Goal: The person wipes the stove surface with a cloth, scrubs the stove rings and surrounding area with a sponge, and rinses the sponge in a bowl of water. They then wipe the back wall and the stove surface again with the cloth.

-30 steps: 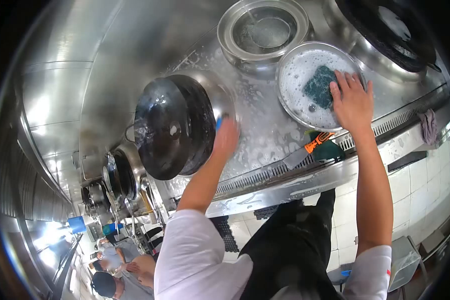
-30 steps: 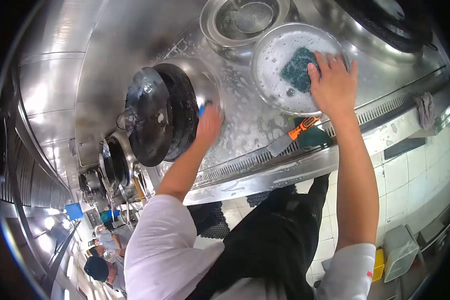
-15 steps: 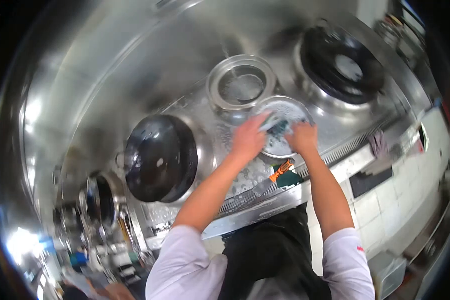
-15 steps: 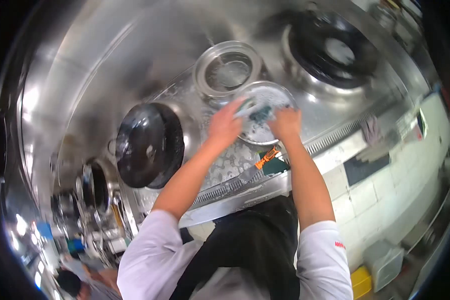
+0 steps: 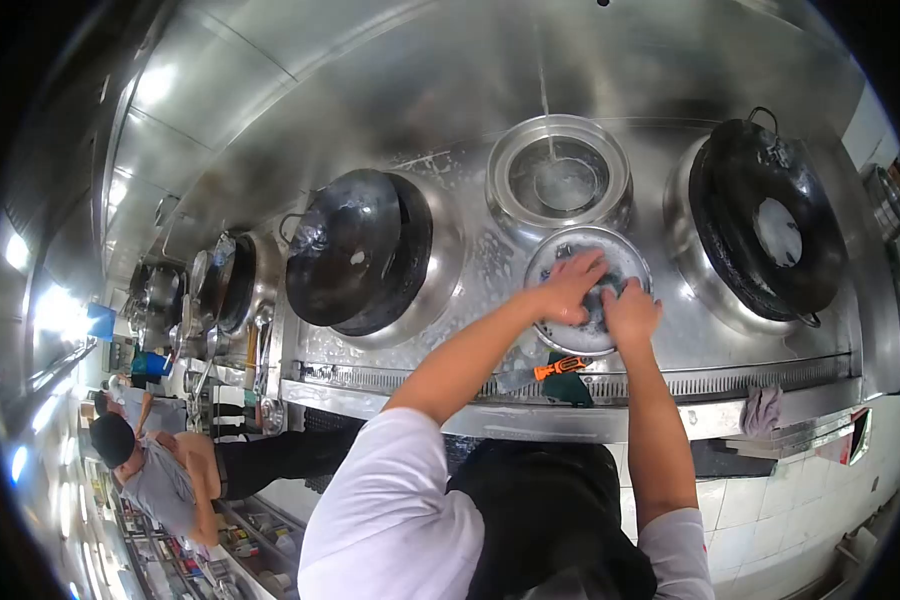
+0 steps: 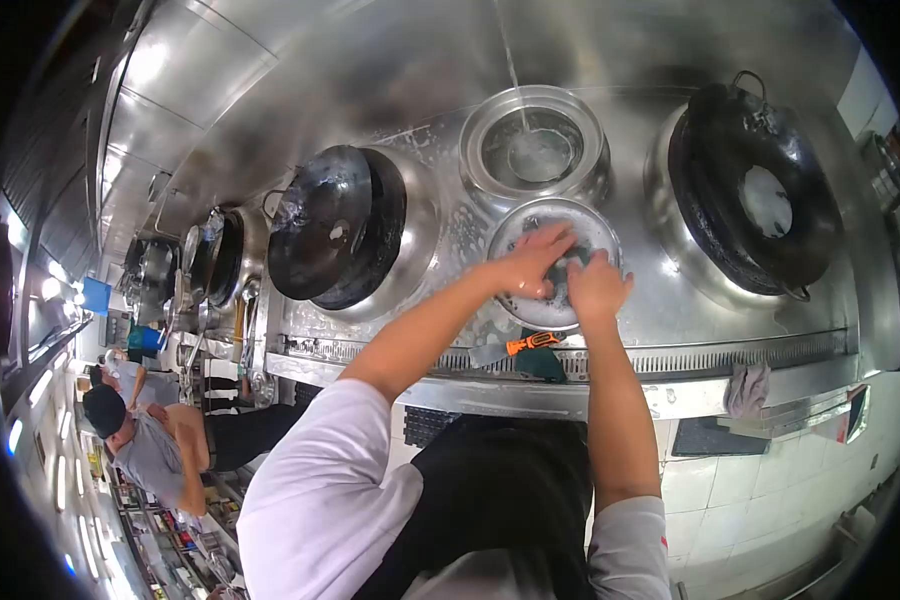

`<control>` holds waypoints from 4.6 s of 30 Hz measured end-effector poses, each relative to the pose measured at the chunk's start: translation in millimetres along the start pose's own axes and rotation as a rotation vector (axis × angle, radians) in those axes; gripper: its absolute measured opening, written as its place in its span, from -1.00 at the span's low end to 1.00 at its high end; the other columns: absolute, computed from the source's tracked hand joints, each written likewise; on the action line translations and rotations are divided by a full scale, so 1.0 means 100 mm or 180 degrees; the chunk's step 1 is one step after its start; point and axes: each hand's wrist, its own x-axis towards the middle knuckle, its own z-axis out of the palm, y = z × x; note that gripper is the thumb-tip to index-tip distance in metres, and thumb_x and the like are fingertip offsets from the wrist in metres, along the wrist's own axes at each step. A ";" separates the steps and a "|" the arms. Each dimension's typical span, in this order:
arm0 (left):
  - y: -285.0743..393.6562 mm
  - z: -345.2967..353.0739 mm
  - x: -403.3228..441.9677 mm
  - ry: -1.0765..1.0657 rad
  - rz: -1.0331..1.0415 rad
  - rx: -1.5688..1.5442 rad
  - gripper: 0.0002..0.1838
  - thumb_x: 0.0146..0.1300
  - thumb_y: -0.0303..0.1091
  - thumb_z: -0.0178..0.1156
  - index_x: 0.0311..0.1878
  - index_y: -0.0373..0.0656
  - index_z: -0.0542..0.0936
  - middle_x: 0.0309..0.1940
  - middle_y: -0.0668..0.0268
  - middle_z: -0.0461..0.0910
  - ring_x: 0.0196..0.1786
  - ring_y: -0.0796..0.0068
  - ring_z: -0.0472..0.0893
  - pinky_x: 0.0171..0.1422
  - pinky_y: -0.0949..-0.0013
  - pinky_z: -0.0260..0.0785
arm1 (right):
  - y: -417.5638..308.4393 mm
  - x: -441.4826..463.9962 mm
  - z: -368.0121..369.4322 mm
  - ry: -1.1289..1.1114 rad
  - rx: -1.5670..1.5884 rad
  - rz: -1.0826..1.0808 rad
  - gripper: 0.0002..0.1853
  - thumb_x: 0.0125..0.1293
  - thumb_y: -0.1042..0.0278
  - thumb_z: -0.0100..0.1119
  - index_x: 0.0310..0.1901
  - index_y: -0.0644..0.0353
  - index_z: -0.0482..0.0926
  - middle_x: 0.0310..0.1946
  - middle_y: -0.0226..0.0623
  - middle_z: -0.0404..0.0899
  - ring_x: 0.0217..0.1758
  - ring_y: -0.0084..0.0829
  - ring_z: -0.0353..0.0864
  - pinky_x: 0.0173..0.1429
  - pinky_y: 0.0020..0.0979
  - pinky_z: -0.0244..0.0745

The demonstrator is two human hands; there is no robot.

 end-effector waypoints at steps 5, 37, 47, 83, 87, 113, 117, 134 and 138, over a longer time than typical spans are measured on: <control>0.14 0.22 0.01 0.1005 0.0104 -0.0073 -0.27 -0.09 -0.32 0.35 0.24 -0.12 0.35 0.17 0.11 0.36 0.29 0.16 0.27 0.28 0.00 0.11 | 0.04 0.29 0.04 -0.0522 0.0009 0.0043 -0.56 0.29 0.00 -0.07 -0.03 0.16 0.57 -0.15 0.00 0.64 -0.02 -0.08 0.62 0.36 0.08 0.10; -6.09 -1.46 -0.08 -0.3272 -0.0022 0.2196 -0.77 0.09 -0.38 0.10 -0.22 -0.17 0.65 -0.22 0.06 0.64 -0.09 0.08 0.60 0.05 0.11 0.42 | -0.16 0.19 0.09 0.0965 0.0258 0.0477 -0.51 0.41 0.20 -0.06 0.33 0.12 0.26 0.25 -0.02 0.36 0.32 0.00 0.32 0.34 -0.20 0.22; -6.30 -1.45 -0.18 -0.2853 -0.0713 0.2376 -0.61 0.06 -0.48 0.10 0.01 -0.18 0.60 -0.12 -0.07 0.58 -0.16 -0.03 0.62 -0.03 0.06 0.47 | 0.01 0.21 0.16 0.0914 0.0183 0.0379 -0.49 0.45 0.15 -0.16 0.34 0.23 0.23 0.32 -0.11 0.28 0.41 -0.19 0.21 0.46 -0.26 0.03; -1.84 0.91 -2.12 -0.0697 -0.1089 0.1875 -0.76 0.17 -0.35 0.04 -0.20 -0.04 0.68 0.02 0.23 0.56 0.20 0.22 0.45 0.10 0.10 0.41 | 0.35 0.13 0.26 0.1287 0.1142 0.0119 -0.49 0.19 0.49 -0.06 0.23 0.07 0.37 0.11 -0.11 0.48 0.11 -0.07 0.50 0.12 -0.16 0.43; -1.25 0.31 -2.14 0.0916 -0.2386 0.0741 -0.70 0.04 -0.51 0.09 -0.15 -0.04 0.65 -0.04 0.20 0.60 0.06 0.19 0.55 0.07 0.19 0.44 | 0.32 0.11 0.22 0.1310 0.1344 -0.0086 -0.51 0.21 0.50 -0.08 0.23 0.11 0.38 0.15 -0.11 0.47 0.20 -0.11 0.45 0.21 -0.21 0.38; -0.52 -0.32 -1.37 0.3289 -0.1512 -0.2729 -0.56 -0.04 -0.56 0.07 -0.03 -0.06 0.63 -0.06 0.15 0.63 0.03 0.17 0.60 0.06 0.23 0.42 | 0.41 0.08 0.42 0.1271 0.0143 -0.0544 -0.26 0.17 0.54 -0.11 0.42 -0.24 0.10 0.25 0.01 0.26 0.27 0.03 0.30 0.28 -0.08 0.24; -1.83 0.72 -2.40 0.1893 -0.1498 0.1630 -0.56 0.17 -0.30 0.02 0.17 0.09 0.48 0.33 0.39 0.33 0.40 0.35 0.26 0.51 0.08 -0.03 | 0.45 0.12 0.39 0.1231 0.0028 -0.0881 -0.34 0.25 0.50 -0.13 0.42 -0.03 0.10 0.32 0.04 0.20 0.34 0.03 0.21 0.38 -0.13 0.12; -1.57 1.57 -1.80 0.4638 -0.4721 -0.1820 -0.45 0.43 -0.25 -0.29 0.39 -0.38 0.14 0.48 0.04 -0.09 0.51 0.00 -0.08 0.58 0.18 -0.43 | 0.40 0.16 0.32 0.0818 0.0142 -0.0801 -0.33 0.26 0.45 -0.09 0.43 0.23 0.03 0.41 0.04 0.08 0.47 -0.04 0.04 0.50 -0.25 -0.10; -2.54 1.75 -2.97 0.5223 -0.4409 -0.0094 -0.39 0.47 -0.16 -0.35 0.42 -0.40 -0.04 0.43 -0.09 0.00 0.47 0.07 0.07 0.53 0.26 -0.12 | 0.41 0.10 0.31 0.0819 0.0224 -0.0925 -0.36 0.29 0.50 -0.13 0.42 0.27 0.03 0.42 0.02 0.05 0.49 -0.09 0.01 0.52 -0.26 -0.15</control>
